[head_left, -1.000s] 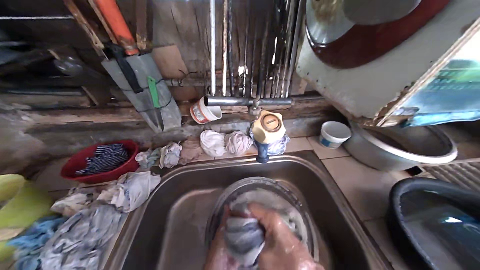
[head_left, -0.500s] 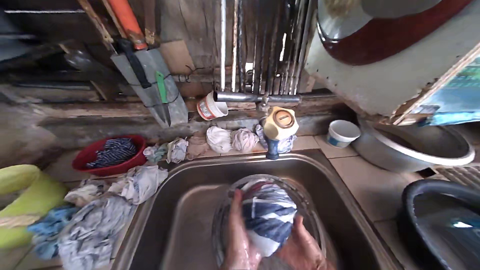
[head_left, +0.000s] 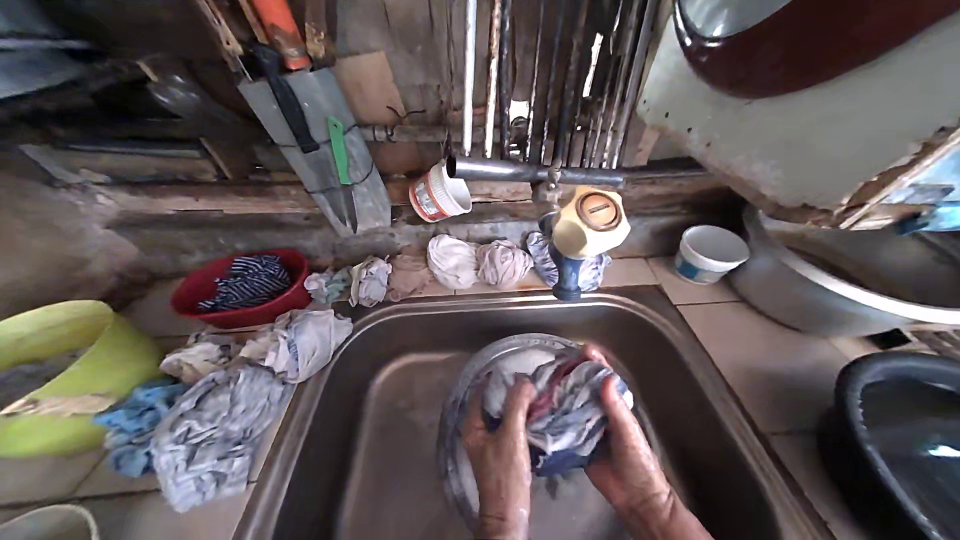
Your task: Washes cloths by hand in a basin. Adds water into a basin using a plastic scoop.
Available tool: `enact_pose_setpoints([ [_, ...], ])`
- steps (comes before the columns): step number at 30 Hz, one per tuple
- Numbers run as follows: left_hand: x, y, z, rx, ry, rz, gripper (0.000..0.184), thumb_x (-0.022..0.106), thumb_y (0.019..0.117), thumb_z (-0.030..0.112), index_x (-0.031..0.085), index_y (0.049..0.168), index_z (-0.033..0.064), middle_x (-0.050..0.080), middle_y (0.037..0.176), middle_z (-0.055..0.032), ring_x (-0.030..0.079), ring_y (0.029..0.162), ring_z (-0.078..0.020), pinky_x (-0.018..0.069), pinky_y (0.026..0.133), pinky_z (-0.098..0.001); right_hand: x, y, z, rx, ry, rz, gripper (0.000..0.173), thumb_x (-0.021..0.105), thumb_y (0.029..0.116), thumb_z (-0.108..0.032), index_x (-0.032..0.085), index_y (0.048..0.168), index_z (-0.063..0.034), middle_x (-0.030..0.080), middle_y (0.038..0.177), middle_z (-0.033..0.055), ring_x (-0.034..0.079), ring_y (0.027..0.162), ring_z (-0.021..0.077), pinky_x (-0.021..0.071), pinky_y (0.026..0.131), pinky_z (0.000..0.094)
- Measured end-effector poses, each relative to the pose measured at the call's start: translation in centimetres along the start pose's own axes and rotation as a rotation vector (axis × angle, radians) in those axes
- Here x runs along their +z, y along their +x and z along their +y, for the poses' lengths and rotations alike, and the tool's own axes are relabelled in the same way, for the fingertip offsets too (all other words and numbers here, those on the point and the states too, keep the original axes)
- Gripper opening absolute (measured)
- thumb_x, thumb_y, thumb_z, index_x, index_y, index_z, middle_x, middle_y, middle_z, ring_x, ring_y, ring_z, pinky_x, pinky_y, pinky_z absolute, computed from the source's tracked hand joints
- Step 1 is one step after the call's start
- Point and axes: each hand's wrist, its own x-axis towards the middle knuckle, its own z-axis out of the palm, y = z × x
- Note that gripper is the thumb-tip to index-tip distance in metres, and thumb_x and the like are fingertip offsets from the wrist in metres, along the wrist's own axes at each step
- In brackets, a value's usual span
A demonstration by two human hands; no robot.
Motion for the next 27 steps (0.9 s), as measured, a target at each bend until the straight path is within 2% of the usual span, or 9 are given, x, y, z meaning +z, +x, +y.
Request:
enact_pose_setpoints([
  [2,-0.1,0.2,0.2,0.274,0.198,-0.119,0.029,0.082,0.079,0.027,0.076,0.092,0.0012,0.073,0.094,-0.0053,0.07,0.091,-0.0093,0.0598,0.084,-0.0266,-0.1,0.6,-0.2,0.125,0.038,-0.013,0.064,0.073,0.0835,-0.061,0.064,0.121,-0.0103,0.072,0.109,0.0092,0.071,0.101,0.0197,0.0609,0.088,0.0395],
  [4,-0.5,0.2,-0.3,0.563,0.395,-0.22,0.034,0.08,0.0798,0.038,0.078,0.086,0.0049,0.073,0.092,-0.0061,0.069,0.091,-0.0111,0.0591,0.083,-0.0287,0.1,1.2,-0.7,0.274,0.005,-0.038,0.048,0.053,0.0983,-0.054,0.066,0.107,-0.0086,0.074,0.098,0.0078,0.072,0.092,0.0164,0.0619,0.083,0.035],
  [6,-0.8,0.2,-0.7,0.813,0.545,-0.284,0.033,0.076,0.0796,0.043,0.078,0.078,0.0097,0.073,0.086,-0.0055,0.07,0.083,-0.0147,0.0597,0.072,-0.0317,0.6,2.1,-1.4,0.411,-0.095,-0.087,0.048,0.035,0.1066,-0.046,0.066,0.1,-0.0095,0.073,0.09,0.0059,0.072,0.086,0.0135,0.0615,0.079,0.033],
  [9,-1.0,0.3,-0.3,1.082,0.683,-0.401,0.027,0.07,0.0813,0.041,0.069,0.069,0.0172,0.069,0.077,-0.0016,0.068,0.075,-0.0173,0.0565,0.061,-0.0332,1.5,3.8,-2.7,0.634,-0.23,-0.207,0.049,0.026,0.1106,-0.041,0.063,0.096,-0.0113,0.07,0.082,0.003,0.069,0.077,0.0101,0.0604,0.073,0.0297],
  [14,-1.4,-0.2,1.3,1.346,0.835,-0.657,0.021,0.063,0.0891,0.031,0.063,0.07,0.0224,0.064,0.075,0.0018,0.063,0.073,-0.0198,0.0514,0.06,-0.0357,2.7,5.8,-3.9,0.776,-0.583,-0.508,0.037,0.037,0.1085,-0.038,0.06,0.088,-0.017,0.061,0.074,-0.0056,0.059,0.068,0.0021,0.0524,0.064,0.0208],
  [19,-1.3,-0.8,1.7,1.506,0.929,-0.749,0.025,0.055,0.0957,0.022,0.062,0.072,0.0219,0.063,0.075,0.0028,0.058,0.068,-0.0171,0.045,0.056,-0.0332,5.0,5.9,-4.6,0.746,-0.869,-0.567,0.021,0.061,0.0957,-0.034,0.061,0.082,-0.0177,0.059,0.069,-0.0066,0.058,0.063,0.0044,0.0511,0.061,0.0248],
  [24,-1.9,-1.8,0.9,1.492,0.943,-0.851,0.024,0.052,0.0982,0.02,0.068,0.08,0.0214,0.068,0.082,0.0014,0.062,0.073,-0.0182,0.0513,0.063,-0.0329,7.0,5.7,-4.4,0.789,-1.41,-0.685,0.029,0.062,0.0982,-0.036,0.061,0.089,-0.009,0.057,0.073,-0.0004,0.055,0.065,0.0105,0.0481,0.063,0.035],
  [26,-2.3,-1.2,0.4,1.42,0.884,-0.85,0.022,0.056,0.0973,0.028,0.067,0.079,0.0219,0.068,0.081,0.0006,0.064,0.073,-0.0196,0.0523,0.062,-0.0346,5.6,5.6,-3.9,0.763,-1.274,-0.594,0.026,0.063,0.0977,-0.036,0.06,0.086,-0.0127,0.057,0.07,-0.0033,0.055,0.06,0.0077,0.0477,0.058,0.0298],
  [27,-2.5,-0.4,0.2,1.371,0.827,-0.821,0.022,0.059,0.095,0.033,0.066,0.078,0.0221,0.069,0.082,-0.0001,0.065,0.074,-0.0207,0.0531,0.062,-0.0361,4.3,5.5,-3.7,0.699,-1.064,-0.512,0.024,0.063,0.0974,-0.036,0.061,0.087,-0.0145,0.059,0.07,-0.0052,0.056,0.06,0.0053,0.049,0.058,0.0258],
])
